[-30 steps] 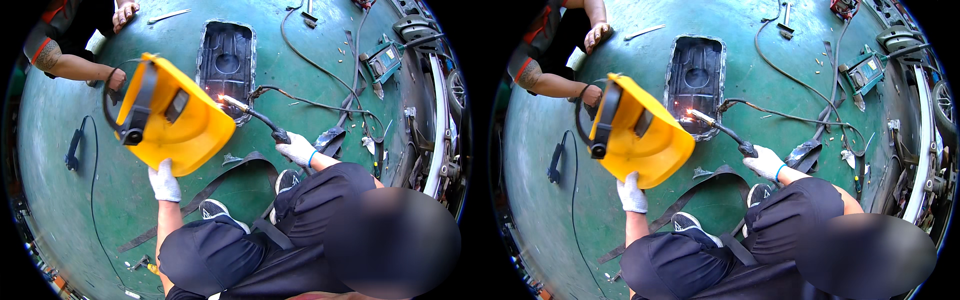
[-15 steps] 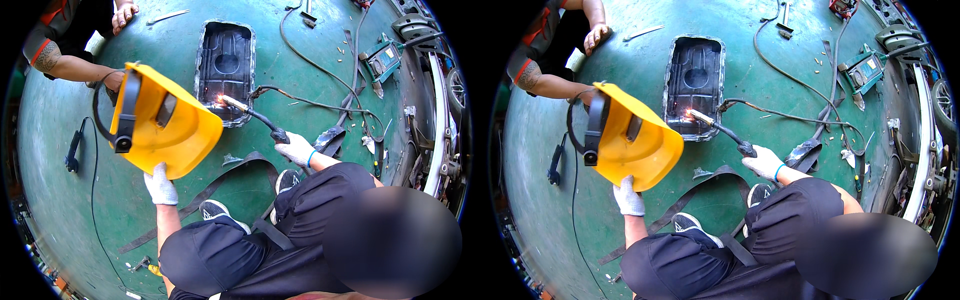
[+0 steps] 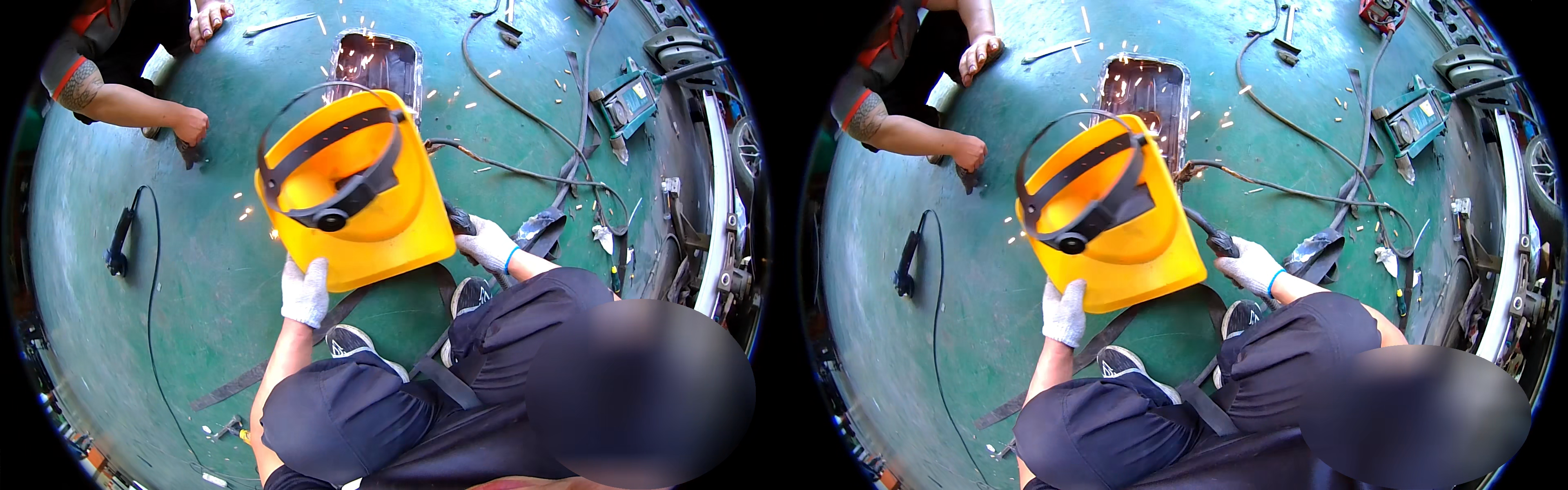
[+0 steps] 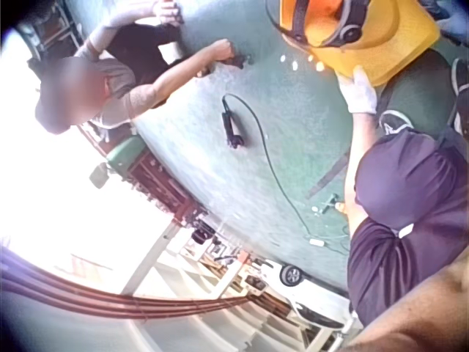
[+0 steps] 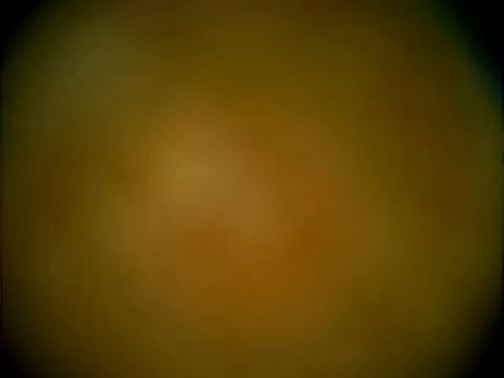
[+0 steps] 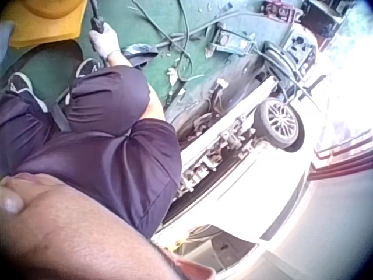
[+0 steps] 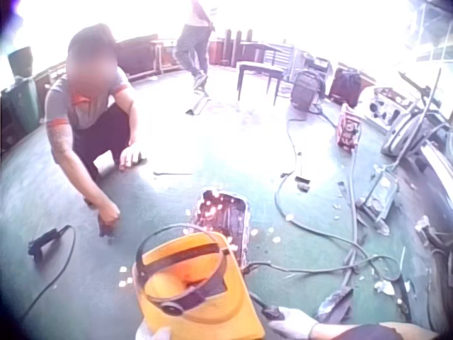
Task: The person welds a black metal part on the floor using a welding torch and a yellow face shield. They hold the part steady with gloved hands, apply the torch to create sparks, and adjust the shield for eye protection.
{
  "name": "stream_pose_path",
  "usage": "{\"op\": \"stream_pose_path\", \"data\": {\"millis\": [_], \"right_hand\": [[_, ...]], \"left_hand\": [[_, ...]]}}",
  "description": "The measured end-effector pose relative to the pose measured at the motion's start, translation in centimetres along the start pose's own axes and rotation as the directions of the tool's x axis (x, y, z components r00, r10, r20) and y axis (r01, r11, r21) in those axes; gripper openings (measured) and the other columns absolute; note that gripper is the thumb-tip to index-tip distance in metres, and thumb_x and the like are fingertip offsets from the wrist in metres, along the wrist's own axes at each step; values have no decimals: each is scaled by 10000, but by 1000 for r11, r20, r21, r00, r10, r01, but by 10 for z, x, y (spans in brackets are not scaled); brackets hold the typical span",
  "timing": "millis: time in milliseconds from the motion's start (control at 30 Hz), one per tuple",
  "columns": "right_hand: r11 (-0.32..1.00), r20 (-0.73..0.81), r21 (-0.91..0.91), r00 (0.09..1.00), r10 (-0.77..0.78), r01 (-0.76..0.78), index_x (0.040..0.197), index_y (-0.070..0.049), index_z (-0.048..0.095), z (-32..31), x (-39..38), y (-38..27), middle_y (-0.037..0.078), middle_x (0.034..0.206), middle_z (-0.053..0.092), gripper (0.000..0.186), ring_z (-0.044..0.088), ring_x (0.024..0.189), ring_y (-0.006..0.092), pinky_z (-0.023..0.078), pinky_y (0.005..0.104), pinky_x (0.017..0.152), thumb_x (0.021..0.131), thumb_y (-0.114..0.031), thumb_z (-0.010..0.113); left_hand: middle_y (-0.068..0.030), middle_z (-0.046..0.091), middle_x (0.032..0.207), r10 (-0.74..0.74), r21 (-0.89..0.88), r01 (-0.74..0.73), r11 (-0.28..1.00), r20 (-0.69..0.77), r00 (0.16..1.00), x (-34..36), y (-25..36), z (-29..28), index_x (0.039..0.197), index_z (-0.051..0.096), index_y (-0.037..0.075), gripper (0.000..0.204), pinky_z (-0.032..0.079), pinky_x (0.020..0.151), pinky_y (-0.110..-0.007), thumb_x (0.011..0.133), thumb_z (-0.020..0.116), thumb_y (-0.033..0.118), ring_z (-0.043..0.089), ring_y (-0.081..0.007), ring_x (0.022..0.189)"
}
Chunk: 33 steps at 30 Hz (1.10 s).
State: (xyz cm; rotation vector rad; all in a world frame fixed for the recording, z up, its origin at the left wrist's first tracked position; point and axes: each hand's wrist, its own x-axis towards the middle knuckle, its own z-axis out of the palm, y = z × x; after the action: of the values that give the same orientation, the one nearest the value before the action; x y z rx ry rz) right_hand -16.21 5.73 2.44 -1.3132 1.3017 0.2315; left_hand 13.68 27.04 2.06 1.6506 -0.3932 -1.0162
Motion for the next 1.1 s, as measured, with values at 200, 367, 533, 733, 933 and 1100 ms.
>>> {"op": "stream_pose_path", "data": {"millis": [200, 367, 533, 733, 933, 1100], "right_hand": [[1000, -2, -13, 1000, -13, 13, 1056, -72, 638, -3, -3, 1, 15, 768, 615, 242, 589, 619, 117, 504, 309, 584, 921, -260, 708], [999, 2, -6, 999, -54, 54, 1068, -71, 633, -4, -2, 8, 22, 797, 618, 239, 591, 625, 123, 503, 314, 583, 925, -248, 704], [998, 4, -12, 998, -55, 55, 1069, -69, 631, -4, -5, 4, 26, 801, 619, 240, 592, 622, 127, 501, 317, 581, 925, -247, 701], [999, 6, -26, 999, -34, 34, 1103, -56, 639, -5, 1, 9, 32, 772, 624, 264, 594, 610, 134, 497, 319, 571, 929, -246, 696], [1000, 6, 15, 1000, -24, 24, 1115, -50, 645, -3, 4, 14, 29, 763, 624, 275, 589, 605, 128, 488, 305, 564, 940, -255, 699], [995, 23, 104, 1000, -6, 4, 1134, -74, 658, 0, -8, -6, -2, 763, 595, 267, 553, 610, 100, 483, 288, 571, 942, -253, 706]], "left_hand": [[-126, 685, 1237, 13, -208, -83, 975, -317, 948, 5, 7, -33, 1337, 574, -30, 408, 549, 957, -374, 947, 639, 72, 673, -250, 1105], [-108, 660, 1288, -74, -350, -96, 932, -441, 894, 3, 13, -53, 1425, 523, 32, 492, 558, 969, -391, 944, 621, 57, 672, -258, 1141], [-124, 660, 1289, -42, -335, -107, 936, -408, 912, 4, 10, -55, 1416, 530, 7, 477, 550, 976, -389, 951, 625, 55, 665, -253, 1143], [-132, 676, 1278, -20, -101, -4, 995, -235, 972, 4, 7, -35, 1399, 538, -39, 440, 529, 987, -366, 981, 633, 65, 660, -236, 1119], [-135, 673, 1316, -20, -16, 20, 1000, -15, 1000, 7, 5, -5, 1435, 507, -25, 467, 521, 1022, -360, 982, 607, 31, 662, -236, 1168], [-140, 667, 1324, -5, -149, 10, 989, 36, 999, 8, -2, 0, 1452, 487, -21, 487, 521, 1029, -363, 981, 602, 28, 659, -243, 1184]]}}
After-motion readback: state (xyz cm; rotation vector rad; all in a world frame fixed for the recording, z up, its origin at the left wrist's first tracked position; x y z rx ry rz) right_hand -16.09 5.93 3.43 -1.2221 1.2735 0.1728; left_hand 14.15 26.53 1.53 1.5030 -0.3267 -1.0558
